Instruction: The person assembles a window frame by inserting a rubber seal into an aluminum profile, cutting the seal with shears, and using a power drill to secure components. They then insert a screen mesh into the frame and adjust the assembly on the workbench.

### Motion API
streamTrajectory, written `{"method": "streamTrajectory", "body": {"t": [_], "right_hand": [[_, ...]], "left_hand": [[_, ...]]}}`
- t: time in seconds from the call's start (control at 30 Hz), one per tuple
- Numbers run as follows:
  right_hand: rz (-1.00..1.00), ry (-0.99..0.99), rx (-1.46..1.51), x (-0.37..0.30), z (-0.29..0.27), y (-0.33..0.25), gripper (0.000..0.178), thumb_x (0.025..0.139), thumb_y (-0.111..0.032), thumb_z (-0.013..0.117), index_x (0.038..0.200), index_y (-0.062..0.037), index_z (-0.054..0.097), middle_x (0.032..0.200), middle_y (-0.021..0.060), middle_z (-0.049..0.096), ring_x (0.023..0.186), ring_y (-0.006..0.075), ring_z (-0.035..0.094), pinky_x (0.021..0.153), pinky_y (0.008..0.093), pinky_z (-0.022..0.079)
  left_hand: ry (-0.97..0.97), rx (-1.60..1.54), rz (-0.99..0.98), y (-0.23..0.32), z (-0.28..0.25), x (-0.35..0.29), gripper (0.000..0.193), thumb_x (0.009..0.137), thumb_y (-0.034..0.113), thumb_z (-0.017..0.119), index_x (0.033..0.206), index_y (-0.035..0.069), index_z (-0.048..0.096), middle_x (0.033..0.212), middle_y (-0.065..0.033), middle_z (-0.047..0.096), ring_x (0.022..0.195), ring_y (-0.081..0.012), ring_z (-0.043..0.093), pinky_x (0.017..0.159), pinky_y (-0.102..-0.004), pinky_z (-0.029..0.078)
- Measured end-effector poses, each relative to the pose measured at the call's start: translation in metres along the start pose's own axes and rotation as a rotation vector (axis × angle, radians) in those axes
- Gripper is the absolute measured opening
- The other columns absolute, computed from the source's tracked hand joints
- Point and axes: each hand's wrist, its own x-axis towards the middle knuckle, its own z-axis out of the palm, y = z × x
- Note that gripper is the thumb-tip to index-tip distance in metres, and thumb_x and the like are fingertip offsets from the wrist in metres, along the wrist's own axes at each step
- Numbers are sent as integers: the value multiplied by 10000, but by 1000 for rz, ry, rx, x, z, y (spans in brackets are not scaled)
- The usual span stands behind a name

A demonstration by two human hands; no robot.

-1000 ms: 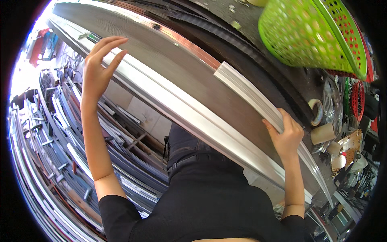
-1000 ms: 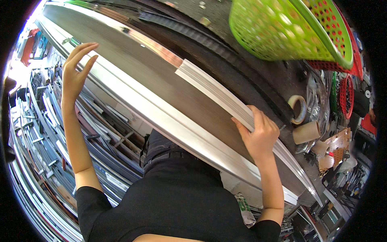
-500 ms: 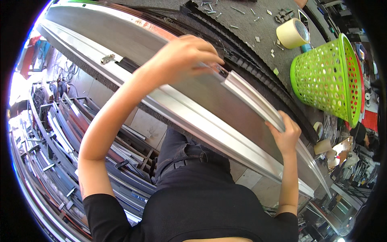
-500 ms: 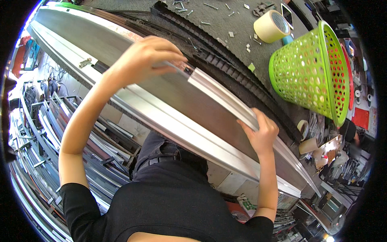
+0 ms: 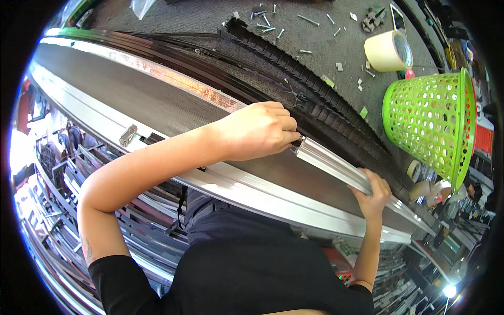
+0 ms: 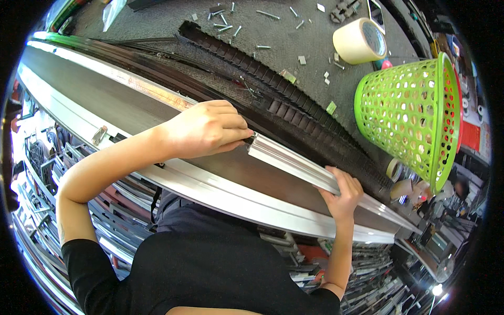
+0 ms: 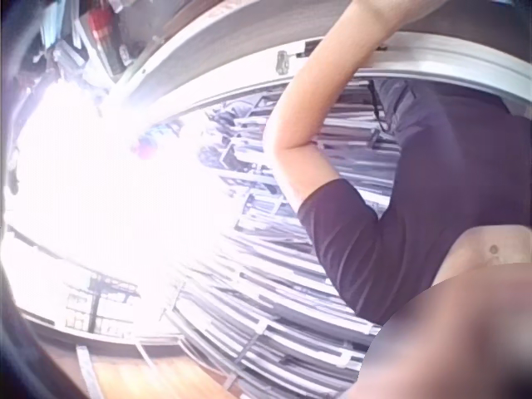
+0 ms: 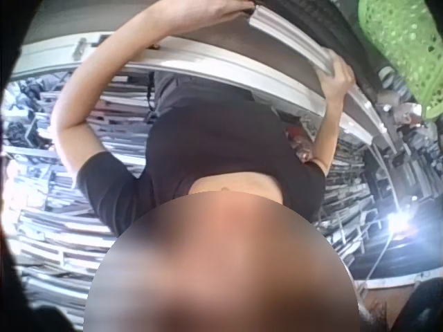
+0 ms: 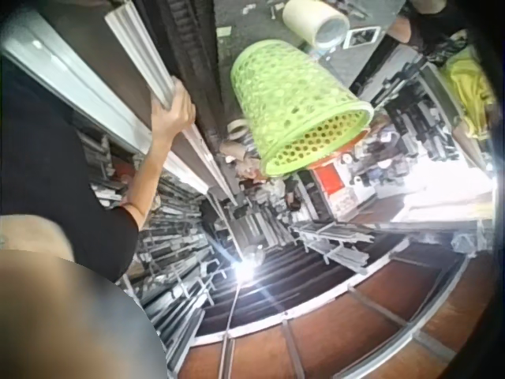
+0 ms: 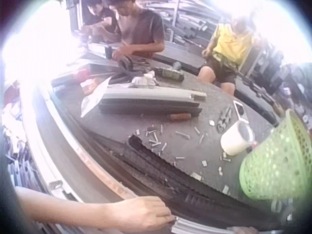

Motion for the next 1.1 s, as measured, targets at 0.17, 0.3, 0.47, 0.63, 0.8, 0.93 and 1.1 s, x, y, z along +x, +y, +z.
{"method": "streamTrajectory", "body": {"t": [0.17,0.3,0.47,0.63,0.8,0.93,1.1], "right_hand": [[117,-25,-8,-8,-3,-5,468,620,-159,847,1059,-57,719,1034,89,749,920,278,703,757,363,482],[158,-47,-5,-8,-6,-2,479,615,-153,842,1070,-62,722,1044,91,745,936,283,696,780,369,478],[190,-45,-5,-4,-4,-6,477,616,-175,843,1066,-71,726,1029,89,745,918,280,693,782,369,479],[188,-70,17,0,-2,-8,466,626,-217,841,1056,-74,730,1013,85,748,914,274,695,777,368,479],[185,-70,22,2,-1,-7,465,626,-225,839,1054,-75,734,1019,81,753,910,267,701,775,364,482],[175,-85,23,2,-1,-8,458,628,-215,837,1051,-71,736,1029,79,755,912,265,706,774,361,484],[206,-117,21,3,-3,-9,464,615,-189,837,1051,-66,735,1039,79,756,927,269,707,779,358,486]], "left_hand": [[-39,-21,13,-3,-2,0,247,779,130,767,993,12,730,940,-79,696,869,-239,666,797,-357,544],[3,-30,5,-6,0,1,244,780,122,767,992,8,727,938,-75,688,860,-232,665,799,-356,545],[28,-61,44,-7,3,1,253,770,101,773,996,-2,722,920,-72,680,826,-226,656,792,-356,549],[18,-74,31,-8,2,1,272,762,84,778,1011,-7,721,924,-71,680,831,-222,655,792,-349,551],[15,-67,-9,-4,3,2,258,768,83,775,1000,-17,722,922,-73,684,833,-220,656,797,-348,551],[21,-76,-44,-1,6,0,263,766,80,775,999,-27,718,906,-70,676,825,-218,651,793,-345,551],[16,7,88,-7,10,-3,257,762,88,742,982,-39,708,874,-68,648,827,-222,636,808,-343,540]]}}
